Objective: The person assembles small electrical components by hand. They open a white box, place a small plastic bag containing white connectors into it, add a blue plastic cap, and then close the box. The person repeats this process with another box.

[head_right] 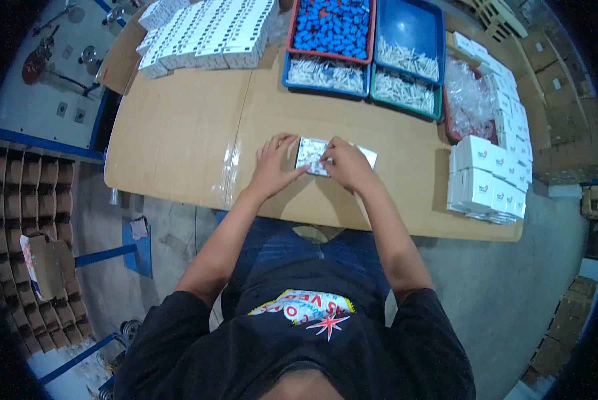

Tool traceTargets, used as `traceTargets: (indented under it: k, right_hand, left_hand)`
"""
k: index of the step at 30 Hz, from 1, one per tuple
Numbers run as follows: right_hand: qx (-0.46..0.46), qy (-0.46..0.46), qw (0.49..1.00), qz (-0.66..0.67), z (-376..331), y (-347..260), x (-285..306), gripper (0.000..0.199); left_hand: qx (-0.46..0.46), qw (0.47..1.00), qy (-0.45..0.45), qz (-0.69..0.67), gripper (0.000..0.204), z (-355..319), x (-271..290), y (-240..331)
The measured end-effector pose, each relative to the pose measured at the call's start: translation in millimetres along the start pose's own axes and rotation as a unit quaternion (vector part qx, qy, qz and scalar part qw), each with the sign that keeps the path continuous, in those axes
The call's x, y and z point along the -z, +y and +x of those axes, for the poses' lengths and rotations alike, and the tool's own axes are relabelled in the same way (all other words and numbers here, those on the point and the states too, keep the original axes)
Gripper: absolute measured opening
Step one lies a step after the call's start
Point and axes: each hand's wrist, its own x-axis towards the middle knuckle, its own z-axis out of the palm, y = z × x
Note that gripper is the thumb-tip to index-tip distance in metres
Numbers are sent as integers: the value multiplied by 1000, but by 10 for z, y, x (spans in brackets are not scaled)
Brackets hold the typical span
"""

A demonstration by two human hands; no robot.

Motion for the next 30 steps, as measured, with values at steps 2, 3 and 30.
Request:
traceTargets:
  k: [2, 3, 30]
  right_hand:
    - [-3, -2, 998, 56, 25, -1, 96, 16]
    - [-20, -11, 995, 95, 66, -22, 188, 18]
    - [43, 163, 951, -257, 4071, 1597, 2231, 29]
  left_hand:
    - [-28, 999, -21, 25, 93, 21, 142, 72]
    - [-40, 998, -30, 39, 99, 36, 185, 102]
    - [-4, 991, -104, 83, 91, 340, 193, 96]
